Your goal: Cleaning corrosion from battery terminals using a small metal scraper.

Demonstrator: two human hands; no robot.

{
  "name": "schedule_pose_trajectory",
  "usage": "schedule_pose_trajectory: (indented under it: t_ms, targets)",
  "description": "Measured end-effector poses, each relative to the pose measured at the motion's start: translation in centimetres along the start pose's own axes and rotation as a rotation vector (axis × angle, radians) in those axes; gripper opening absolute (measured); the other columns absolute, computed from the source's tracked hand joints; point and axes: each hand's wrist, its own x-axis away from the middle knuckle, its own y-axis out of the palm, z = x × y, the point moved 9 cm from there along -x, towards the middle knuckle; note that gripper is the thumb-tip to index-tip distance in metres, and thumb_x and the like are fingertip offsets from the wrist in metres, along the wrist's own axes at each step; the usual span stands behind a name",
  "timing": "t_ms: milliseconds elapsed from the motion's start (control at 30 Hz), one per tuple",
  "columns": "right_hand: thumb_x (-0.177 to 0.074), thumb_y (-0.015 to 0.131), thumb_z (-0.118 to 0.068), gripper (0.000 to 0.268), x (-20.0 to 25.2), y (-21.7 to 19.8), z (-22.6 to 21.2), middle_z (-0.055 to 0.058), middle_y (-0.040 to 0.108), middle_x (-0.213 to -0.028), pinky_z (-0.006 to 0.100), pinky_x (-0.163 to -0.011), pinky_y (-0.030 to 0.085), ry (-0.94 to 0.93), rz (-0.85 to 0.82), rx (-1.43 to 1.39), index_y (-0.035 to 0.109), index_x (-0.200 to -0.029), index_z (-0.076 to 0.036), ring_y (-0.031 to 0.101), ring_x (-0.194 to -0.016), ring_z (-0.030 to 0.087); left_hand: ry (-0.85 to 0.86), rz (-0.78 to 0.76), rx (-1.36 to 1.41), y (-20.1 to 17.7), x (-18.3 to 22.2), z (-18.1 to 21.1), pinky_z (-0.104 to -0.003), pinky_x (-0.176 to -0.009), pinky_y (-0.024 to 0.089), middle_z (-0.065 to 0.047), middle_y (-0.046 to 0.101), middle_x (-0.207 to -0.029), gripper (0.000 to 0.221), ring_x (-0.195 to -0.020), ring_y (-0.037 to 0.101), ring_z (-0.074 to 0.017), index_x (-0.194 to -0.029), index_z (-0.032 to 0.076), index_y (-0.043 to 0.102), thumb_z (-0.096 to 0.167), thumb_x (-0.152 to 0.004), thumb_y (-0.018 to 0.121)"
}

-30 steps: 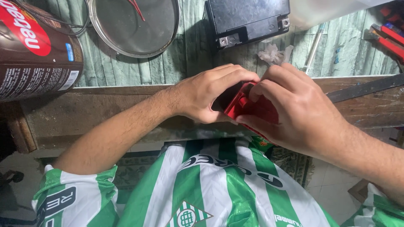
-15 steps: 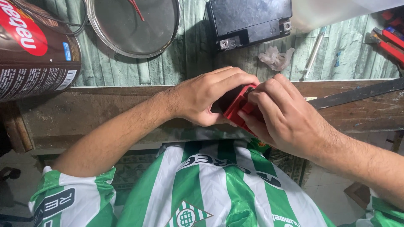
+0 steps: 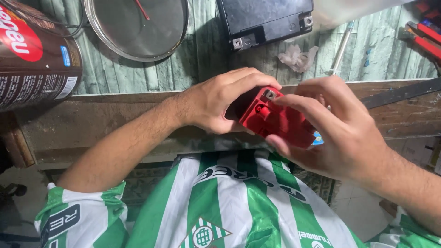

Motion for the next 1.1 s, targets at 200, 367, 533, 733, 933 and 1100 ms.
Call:
schedule_pose_trajectory:
  t_ms: [200,367,533,733,933,1100]
  targets:
    - [-0.092,0.090,-0.016,0.042,-0.2,1.7,-0.3,0.025,0.065,-0.108,0.041,-0.078,0.057,-0.017,-0.009,0.084,0.064,-0.112,0.009,0.061,-0.091,0.034,-0.042,0.019,-0.003,-0.2,0.0,0.1,-0.038,-0.107,0.056,-0.018,0.060,-0.130,0.073,-0.120,0.065,-0.0313,-0.142,0.001,0.042,0.013,-0.087,0.089]
    - [-0.098,0.074,-0.005,0.031,0.4,2.4,-1.1,0.029,0.063,-0.110,0.045,-0.081,0.056,-0.059,-0.037,0.062,0.057,-0.115,0.016,0.061,-0.091,0.037,-0.012,0.049,-0.015,-0.3,-0.1,0.3,-0.036,-0.100,0.056,-0.018,0.062,-0.123,0.065,-0.112,0.066,-0.0299,-0.137,-0.001,0.045,0.015,-0.090,0.087]
    - [-0.096,0.068,0.002,0.015,1.7,1.5,-0.6,0.028,0.068,-0.103,0.045,-0.077,0.055,-0.033,0.173,-0.142,0.059,-0.099,0.013,0.066,-0.087,0.039,0.024,0.053,-0.017,-0.2,0.0,0.3,-0.037,-0.104,0.056,-0.021,0.062,-0.126,0.065,-0.115,0.065,-0.0333,-0.138,-0.004,0.043,0.000,-0.087,0.082]
    - [-0.093,0.076,-0.002,0.020,1.9,1.5,-0.2,0.027,0.070,-0.099,0.045,-0.080,0.057,-0.045,0.206,-0.112,0.062,-0.096,0.012,0.068,-0.088,0.040,0.008,0.049,-0.018,-0.2,0.0,0.2,-0.037,-0.102,0.055,-0.021,0.062,-0.124,0.066,-0.113,0.065,-0.0326,-0.138,-0.003,0.043,0.000,-0.086,0.084]
    - [-0.090,0.083,-0.006,0.021,-1.1,0.9,0.6,0.021,0.072,-0.100,0.036,-0.079,0.048,-0.036,0.022,-0.218,0.068,-0.099,0.006,0.069,-0.089,0.030,-0.002,0.046,-0.033,0.0,0.3,-0.4,-0.036,-0.097,0.058,-0.018,0.061,-0.121,0.068,-0.110,0.064,-0.0310,-0.141,0.001,0.042,0.006,-0.090,0.086]
    - [-0.089,0.081,-0.001,0.018,-2.0,0.7,0.7,0.018,0.071,-0.099,0.037,-0.080,0.054,-0.050,-0.061,-0.268,0.064,-0.092,0.006,0.064,-0.086,0.030,0.003,0.035,-0.014,-0.1,0.3,-0.3,-0.037,-0.097,0.056,-0.017,0.061,-0.120,0.068,-0.109,0.063,-0.0309,-0.142,0.001,0.041,0.004,-0.090,0.084]
